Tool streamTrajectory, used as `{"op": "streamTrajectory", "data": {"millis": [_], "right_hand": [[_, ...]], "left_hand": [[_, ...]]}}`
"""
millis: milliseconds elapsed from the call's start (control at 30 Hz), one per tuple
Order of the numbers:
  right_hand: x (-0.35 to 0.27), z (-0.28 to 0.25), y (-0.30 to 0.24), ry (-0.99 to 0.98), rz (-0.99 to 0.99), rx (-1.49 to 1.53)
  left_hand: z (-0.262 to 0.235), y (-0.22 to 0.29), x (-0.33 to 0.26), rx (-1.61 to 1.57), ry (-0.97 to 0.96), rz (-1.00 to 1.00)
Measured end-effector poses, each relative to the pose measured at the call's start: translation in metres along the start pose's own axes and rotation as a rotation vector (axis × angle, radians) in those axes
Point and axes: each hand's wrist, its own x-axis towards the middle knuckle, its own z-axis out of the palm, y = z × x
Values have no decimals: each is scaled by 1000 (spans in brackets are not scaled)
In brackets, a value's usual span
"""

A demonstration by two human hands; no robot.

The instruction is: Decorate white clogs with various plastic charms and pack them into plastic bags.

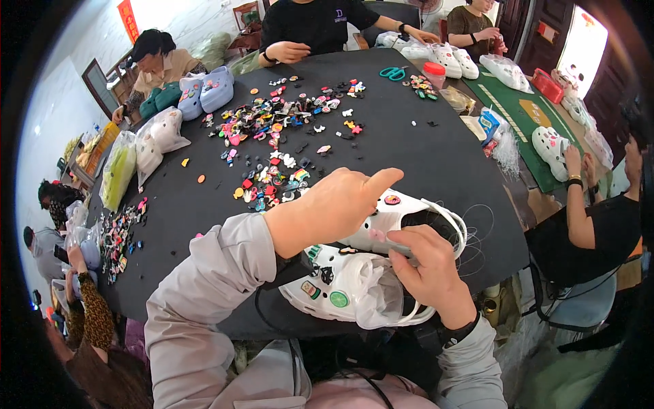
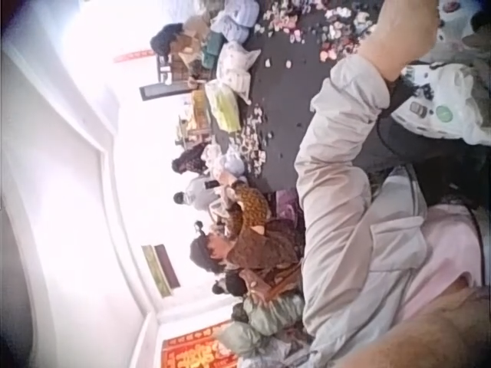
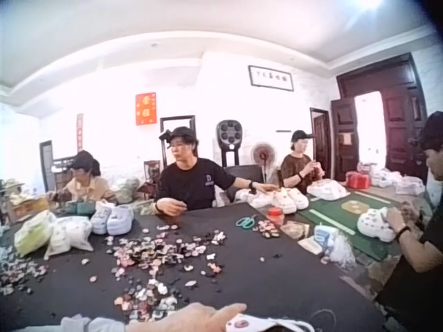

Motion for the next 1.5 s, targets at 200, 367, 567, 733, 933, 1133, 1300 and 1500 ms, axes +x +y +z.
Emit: {"op": "streamTrajectory", "data": {"millis": [200, 367, 567, 733, 933, 1133, 1300, 1500], "right_hand": [[1, -1, 0, -25, -10, -36], [3, 0, -1, -10, -25, -63], [0, 0, -1, -36, -7, -6], [1, -3, -1, -33, 5, 35], [3, -4, -1, -84, -6, 14], [5, -3, 3, -97, 7, 3], [5, -3, 5, -83, -2, 3], [6, -3, 5, -102, 29, -3]], "left_hand": [[9, 12, 0, 293, -28, 188], [17, 12, 2, 431, -150, 268], [5, 20, -9, 306, -176, 106], [-7, 26, -27, 255, -223, -42], [-4, 25, -33, 184, -283, -28], [-4, 19, -20, 163, -356, -14], [-6, 19, -8, 157, -409, -9], [4, 10, -7, 238, -320, 8]]}}
